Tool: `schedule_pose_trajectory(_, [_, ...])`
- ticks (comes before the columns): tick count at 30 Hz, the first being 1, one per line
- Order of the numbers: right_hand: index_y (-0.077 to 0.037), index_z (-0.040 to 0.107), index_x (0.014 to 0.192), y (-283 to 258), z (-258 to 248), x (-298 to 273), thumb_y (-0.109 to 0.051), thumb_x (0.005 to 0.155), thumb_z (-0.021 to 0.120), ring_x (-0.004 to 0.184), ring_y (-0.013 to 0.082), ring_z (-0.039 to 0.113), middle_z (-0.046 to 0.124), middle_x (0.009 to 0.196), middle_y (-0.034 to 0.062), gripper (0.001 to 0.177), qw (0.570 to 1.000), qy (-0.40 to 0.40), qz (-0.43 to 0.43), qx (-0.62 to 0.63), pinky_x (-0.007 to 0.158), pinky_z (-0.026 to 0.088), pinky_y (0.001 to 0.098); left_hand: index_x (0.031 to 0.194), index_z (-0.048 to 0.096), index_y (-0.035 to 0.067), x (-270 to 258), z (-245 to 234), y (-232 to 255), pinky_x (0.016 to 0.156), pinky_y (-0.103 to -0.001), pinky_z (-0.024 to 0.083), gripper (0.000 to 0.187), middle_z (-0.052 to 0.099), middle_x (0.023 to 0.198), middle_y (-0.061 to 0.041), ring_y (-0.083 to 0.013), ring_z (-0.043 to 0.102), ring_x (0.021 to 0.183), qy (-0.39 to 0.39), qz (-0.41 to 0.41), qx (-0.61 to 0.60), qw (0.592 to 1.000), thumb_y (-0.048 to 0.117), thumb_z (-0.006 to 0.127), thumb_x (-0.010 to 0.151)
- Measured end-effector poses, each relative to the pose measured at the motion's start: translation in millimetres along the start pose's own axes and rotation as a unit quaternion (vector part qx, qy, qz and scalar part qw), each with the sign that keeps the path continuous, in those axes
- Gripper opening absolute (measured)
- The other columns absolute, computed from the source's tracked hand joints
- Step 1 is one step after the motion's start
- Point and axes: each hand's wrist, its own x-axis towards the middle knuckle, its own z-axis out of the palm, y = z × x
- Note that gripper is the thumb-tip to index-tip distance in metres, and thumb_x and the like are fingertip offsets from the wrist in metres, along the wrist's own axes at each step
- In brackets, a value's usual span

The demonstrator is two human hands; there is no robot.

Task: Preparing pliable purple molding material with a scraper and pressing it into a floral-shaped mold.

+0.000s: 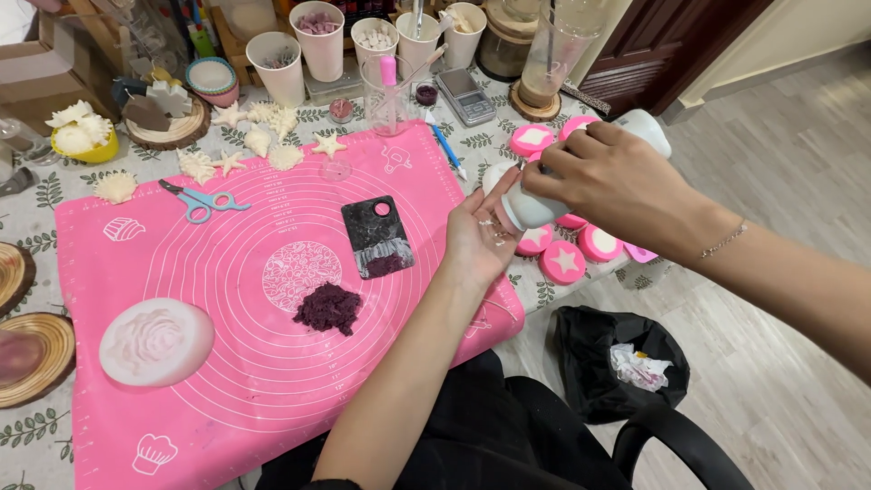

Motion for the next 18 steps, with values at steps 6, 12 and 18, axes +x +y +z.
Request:
schedule_pose_trajectory(6, [-0.02, 0.06, 0.113, -1.2, -0.3, 4.2, -0.021, 0.08, 0.068, 0.095, 0.0186, 0.067, 0.066, 0.099, -0.0027, 0.035, 0.999, 0.015, -0.016, -0.03, 0.085, 0.052, 0.0328, 0.143, 0.057, 0.003, -2.9, 3.6, 0.7, 0.106, -0.038, 0.049, 0.058, 0.062, 0.139, -0.011, -0.023, 0.061, 0.123, -0.005, -0.008, -0.006, 1.0, 0.034, 0.02, 0.109])
schedule_pose_trajectory(12, [-0.021, 0.06, 0.114, -2.4, -1.6, 7.7, -0.021, 0.081, 0.067, 0.096, 0.0179, 0.067, 0.066, 0.098, -0.0029, 0.034, 0.999, 0.008, -0.026, -0.033, 0.087, 0.052, 0.0328, 0.143, 0.058, 0.005, -7.5, 9.3, 3.1, 0.108, -0.039, 0.047, 0.058, 0.062, 0.139, -0.009, -0.0216, 0.06, 0.125, 0.026, -0.009, 0.012, 1.0, 0.035, 0.021, 0.109])
schedule_pose_trajectory(18, [-0.018, 0.06, 0.115, -3.7, -5.1, 7.7, -0.025, 0.075, 0.073, 0.096, 0.02, 0.067, 0.067, 0.101, -0.0017, 0.043, 1.0, 0.0, -0.021, -0.018, 0.085, 0.053, 0.0336, 0.143, 0.057, 0.003, -7.2, 5.2, 4.7, 0.107, -0.038, 0.047, 0.057, 0.062, 0.138, -0.01, -0.0216, 0.06, 0.125, 0.004, -0.009, 0.002, 1.0, 0.032, 0.021, 0.109])
